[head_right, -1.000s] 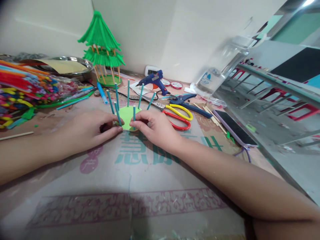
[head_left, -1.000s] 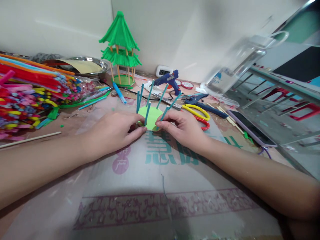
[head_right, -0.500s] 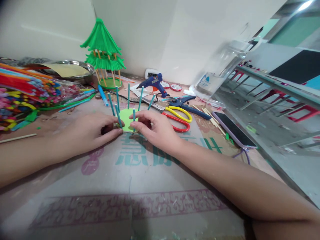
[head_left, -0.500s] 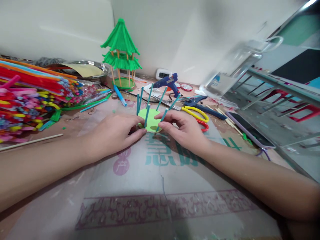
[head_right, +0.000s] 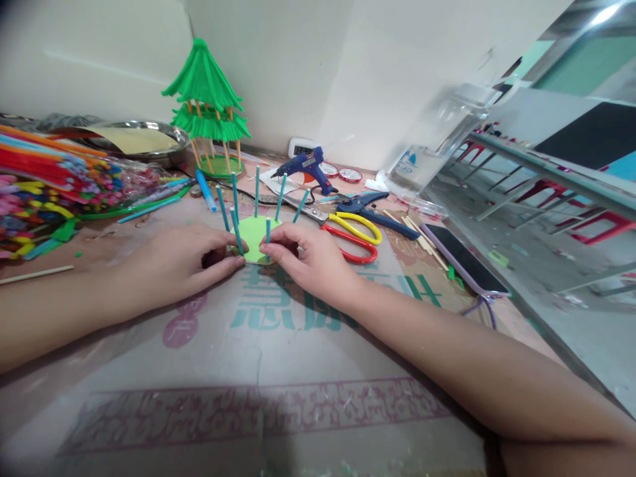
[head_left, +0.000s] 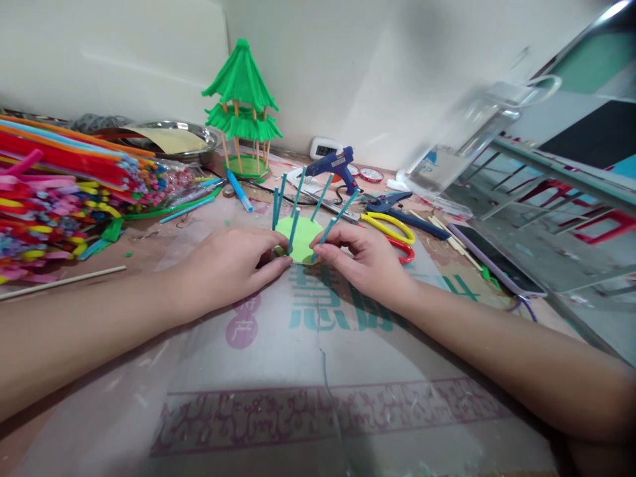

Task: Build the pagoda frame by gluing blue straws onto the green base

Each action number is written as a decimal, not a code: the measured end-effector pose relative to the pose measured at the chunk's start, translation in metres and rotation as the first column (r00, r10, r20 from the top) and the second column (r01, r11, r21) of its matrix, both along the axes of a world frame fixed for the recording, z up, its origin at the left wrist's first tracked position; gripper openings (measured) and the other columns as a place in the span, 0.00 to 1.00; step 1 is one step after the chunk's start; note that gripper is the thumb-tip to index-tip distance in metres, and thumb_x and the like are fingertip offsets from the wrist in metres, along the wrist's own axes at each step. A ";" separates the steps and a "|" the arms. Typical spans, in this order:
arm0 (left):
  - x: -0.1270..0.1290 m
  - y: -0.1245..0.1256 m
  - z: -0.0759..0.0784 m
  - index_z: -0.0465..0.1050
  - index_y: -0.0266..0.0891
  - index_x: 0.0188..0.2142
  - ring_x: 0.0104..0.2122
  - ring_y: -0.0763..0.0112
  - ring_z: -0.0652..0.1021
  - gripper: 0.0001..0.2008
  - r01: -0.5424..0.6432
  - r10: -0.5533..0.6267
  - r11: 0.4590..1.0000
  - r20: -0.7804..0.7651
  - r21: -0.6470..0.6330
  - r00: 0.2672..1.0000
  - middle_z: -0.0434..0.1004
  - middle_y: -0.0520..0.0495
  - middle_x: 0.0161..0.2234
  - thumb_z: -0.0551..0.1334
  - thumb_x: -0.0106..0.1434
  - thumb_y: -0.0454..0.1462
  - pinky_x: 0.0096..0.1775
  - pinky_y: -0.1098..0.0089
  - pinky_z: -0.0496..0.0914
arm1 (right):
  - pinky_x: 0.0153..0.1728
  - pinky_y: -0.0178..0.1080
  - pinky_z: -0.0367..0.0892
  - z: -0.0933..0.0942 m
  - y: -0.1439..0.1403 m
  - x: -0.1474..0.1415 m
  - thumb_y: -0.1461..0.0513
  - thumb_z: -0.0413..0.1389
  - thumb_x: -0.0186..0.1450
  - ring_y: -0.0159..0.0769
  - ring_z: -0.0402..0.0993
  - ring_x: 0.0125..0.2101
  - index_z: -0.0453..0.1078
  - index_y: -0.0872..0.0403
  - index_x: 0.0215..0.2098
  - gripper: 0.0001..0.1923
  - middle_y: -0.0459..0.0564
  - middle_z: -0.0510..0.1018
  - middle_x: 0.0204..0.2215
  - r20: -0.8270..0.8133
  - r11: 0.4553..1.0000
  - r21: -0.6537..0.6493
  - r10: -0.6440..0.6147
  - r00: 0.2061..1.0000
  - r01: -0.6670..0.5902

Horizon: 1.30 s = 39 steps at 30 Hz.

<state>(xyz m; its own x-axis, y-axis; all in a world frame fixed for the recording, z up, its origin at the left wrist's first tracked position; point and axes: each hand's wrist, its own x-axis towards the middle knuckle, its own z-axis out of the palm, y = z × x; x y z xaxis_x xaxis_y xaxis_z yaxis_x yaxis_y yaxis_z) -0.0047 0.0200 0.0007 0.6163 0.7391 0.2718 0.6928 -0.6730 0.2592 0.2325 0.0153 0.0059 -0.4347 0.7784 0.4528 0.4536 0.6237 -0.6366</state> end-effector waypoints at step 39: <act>-0.005 -0.006 0.003 0.80 0.40 0.40 0.38 0.66 0.80 0.13 0.093 -0.117 0.989 0.217 0.115 0.969 0.84 0.48 0.37 0.58 0.73 0.43 0.43 0.66 0.71 | 0.30 0.37 0.73 -0.006 0.015 0.024 0.51 0.53 0.71 0.34 0.75 0.33 0.61 0.46 0.45 0.10 0.44 0.70 0.35 -0.321 0.950 -0.303 -0.172 0.931 0.071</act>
